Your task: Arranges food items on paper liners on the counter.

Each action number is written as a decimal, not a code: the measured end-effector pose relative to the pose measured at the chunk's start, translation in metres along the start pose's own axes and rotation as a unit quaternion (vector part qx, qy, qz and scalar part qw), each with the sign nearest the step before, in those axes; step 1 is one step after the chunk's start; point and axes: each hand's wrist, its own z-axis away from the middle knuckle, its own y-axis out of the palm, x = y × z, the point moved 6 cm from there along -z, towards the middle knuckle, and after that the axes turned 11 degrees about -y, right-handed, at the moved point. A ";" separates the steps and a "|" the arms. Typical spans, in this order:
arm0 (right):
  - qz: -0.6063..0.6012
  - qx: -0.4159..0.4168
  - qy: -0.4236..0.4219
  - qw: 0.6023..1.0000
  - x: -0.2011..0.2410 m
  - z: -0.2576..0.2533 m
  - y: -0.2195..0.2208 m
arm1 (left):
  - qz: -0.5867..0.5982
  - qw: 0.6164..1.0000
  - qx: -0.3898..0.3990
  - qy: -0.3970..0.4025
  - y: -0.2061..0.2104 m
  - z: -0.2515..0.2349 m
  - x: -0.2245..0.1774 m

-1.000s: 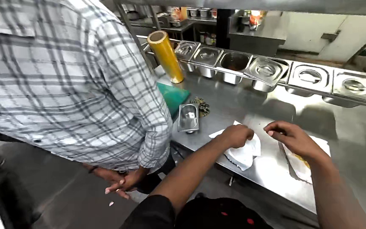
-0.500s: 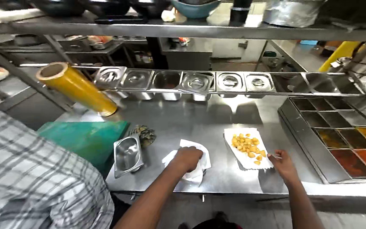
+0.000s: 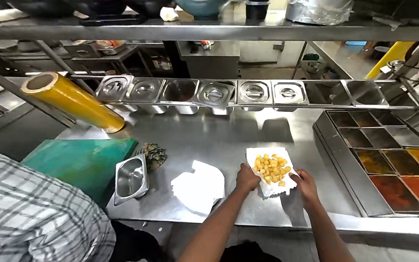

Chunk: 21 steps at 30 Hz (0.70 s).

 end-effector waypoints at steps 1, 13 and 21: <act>-0.018 0.008 -0.046 0.999 -0.001 -0.002 0.005 | 0.058 0.998 0.008 -0.009 0.001 -0.001 0.004; -0.087 0.012 -0.209 0.974 0.009 -0.029 0.025 | 0.071 0.997 0.034 -0.016 0.007 0.000 0.004; 0.173 0.203 -0.354 0.897 -0.012 -0.035 0.045 | -0.016 0.997 0.045 0.065 0.016 0.021 0.017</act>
